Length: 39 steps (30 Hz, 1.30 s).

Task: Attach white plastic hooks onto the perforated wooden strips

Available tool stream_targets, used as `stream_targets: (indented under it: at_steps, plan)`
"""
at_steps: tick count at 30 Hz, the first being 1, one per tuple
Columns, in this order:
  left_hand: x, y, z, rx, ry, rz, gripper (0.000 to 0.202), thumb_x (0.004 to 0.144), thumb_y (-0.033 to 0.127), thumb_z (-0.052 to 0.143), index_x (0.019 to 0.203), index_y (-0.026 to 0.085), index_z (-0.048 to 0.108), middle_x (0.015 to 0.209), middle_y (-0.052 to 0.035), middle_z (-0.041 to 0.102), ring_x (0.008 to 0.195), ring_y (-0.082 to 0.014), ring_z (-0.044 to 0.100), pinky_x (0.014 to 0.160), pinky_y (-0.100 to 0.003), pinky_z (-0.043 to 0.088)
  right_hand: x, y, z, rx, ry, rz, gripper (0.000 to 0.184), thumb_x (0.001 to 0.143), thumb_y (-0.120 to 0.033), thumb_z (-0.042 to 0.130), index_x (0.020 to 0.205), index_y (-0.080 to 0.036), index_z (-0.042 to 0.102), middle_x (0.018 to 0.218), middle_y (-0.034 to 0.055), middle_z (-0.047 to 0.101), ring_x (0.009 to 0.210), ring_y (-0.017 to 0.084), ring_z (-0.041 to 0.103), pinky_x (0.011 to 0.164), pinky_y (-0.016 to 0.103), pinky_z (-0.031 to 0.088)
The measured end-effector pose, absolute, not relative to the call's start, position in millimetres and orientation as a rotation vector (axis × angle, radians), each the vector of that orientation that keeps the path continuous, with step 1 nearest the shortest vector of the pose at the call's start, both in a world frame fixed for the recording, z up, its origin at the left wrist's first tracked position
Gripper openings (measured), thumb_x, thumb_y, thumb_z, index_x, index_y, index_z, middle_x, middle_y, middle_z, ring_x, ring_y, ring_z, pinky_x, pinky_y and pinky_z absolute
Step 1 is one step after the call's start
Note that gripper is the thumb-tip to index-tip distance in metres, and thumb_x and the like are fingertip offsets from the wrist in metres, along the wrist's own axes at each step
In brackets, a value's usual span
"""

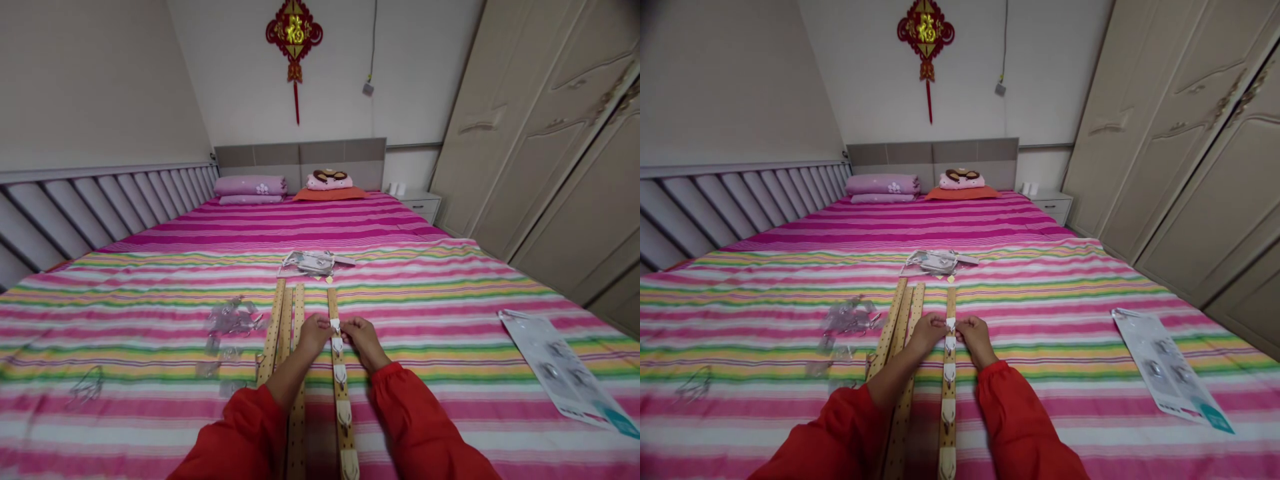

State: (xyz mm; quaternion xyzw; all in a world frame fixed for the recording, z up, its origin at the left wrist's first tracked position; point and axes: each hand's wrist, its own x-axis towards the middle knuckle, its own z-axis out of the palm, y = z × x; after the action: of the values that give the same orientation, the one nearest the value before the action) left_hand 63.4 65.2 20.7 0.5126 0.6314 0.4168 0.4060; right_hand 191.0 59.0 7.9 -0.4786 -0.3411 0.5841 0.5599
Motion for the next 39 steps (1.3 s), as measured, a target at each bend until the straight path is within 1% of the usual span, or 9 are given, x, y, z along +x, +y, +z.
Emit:
stream_targets:
  at_steps: [5,9,15,18,22,27,29,33,39]
  plan:
    - [64,65,24,1.301,1.580,1.069,0.014,0.060,0.003,0.063,0.066,0.015,0.061,0.059,0.0037,0.059,0.060,-0.0102,0.058,0.061,-0.020,0.045,191,59,7,-1.120,-0.809,1.390,0.019,0.050,-0.024,0.075,0.056,-0.017,0.058,0.043,-0.0038,0.059,0.039,0.008,0.050,0.042,0.019,0.040]
    - [65,65,25,1.311,1.590,1.055,0.013,0.062,0.002,0.061,0.068,0.014,0.063,0.059,0.0033,0.060,0.059,-0.0101,0.058,0.060,-0.020,0.045,192,60,5,-1.112,-0.817,1.402,0.020,0.050,-0.025,0.076,0.056,-0.017,0.058,0.043,-0.0036,0.059,0.039,0.008,0.050,0.041,0.019,0.039]
    - [66,64,26,1.337,1.613,1.032,0.019,0.067,0.000,0.055,0.074,0.014,0.067,0.065,0.0017,0.064,0.062,-0.0095,0.059,0.063,-0.020,0.046,193,60,3,-1.105,-0.820,1.417,0.021,0.049,-0.024,0.076,0.059,-0.017,0.059,0.046,-0.0023,0.061,0.040,0.009,0.051,0.041,0.020,0.040]
    - [67,63,26,1.354,1.622,1.028,0.017,0.070,0.004,0.057,0.078,0.014,0.068,0.067,0.0006,0.066,0.064,-0.0099,0.060,0.064,-0.020,0.046,193,60,3,-1.100,-0.815,1.413,0.023,0.049,-0.024,0.076,0.062,-0.017,0.059,0.047,-0.0025,0.061,0.040,0.009,0.051,0.041,0.021,0.040]
    - [70,63,25,1.379,1.632,1.018,0.019,0.067,0.011,0.065,0.085,0.015,0.070,0.069,0.0004,0.067,0.066,-0.0118,0.061,0.063,-0.021,0.047,194,58,3,-1.091,-0.816,1.412,0.024,0.049,-0.024,0.077,0.065,-0.017,0.059,0.045,-0.0041,0.060,0.040,0.009,0.050,0.041,0.020,0.040]
    - [75,61,24,1.418,1.666,0.993,0.025,0.069,0.011,0.063,0.092,0.014,0.071,0.076,-0.0025,0.070,0.067,-0.0127,0.062,0.062,-0.022,0.047,194,56,3,-1.078,-0.833,1.413,0.025,0.049,-0.025,0.077,0.067,-0.016,0.062,0.046,-0.0041,0.060,0.041,0.008,0.050,0.043,0.020,0.038]
    - [75,60,23,1.443,1.679,0.980,0.026,0.071,0.011,0.061,0.095,0.014,0.071,0.079,-0.0044,0.071,0.068,-0.0133,0.062,0.063,-0.023,0.047,194,55,4,-1.068,-0.849,1.413,0.027,0.049,-0.025,0.076,0.072,-0.015,0.067,0.048,-0.0039,0.060,0.042,0.008,0.049,0.044,0.021,0.038]
    - [73,56,24,1.517,1.674,0.952,0.026,0.073,0.014,0.061,0.097,0.016,0.073,0.088,-0.0067,0.072,0.076,-0.0158,0.064,0.072,-0.027,0.049,193,52,4,-1.062,-0.892,1.394,0.036,0.051,-0.028,0.075,0.084,-0.015,0.073,0.048,-0.0048,0.058,0.042,0.009,0.045,0.044,0.023,0.035]
    - [69,54,26,1.572,1.636,0.892,0.026,0.076,0.017,0.061,0.099,0.018,0.072,0.092,-0.0068,0.075,0.081,-0.0180,0.066,0.073,-0.027,0.050,190,55,-3,-1.100,-0.956,1.315,0.026,0.055,-0.029,0.070,0.076,-0.015,0.076,0.040,-0.0056,0.052,0.040,0.010,0.041,0.041,0.024,0.030]
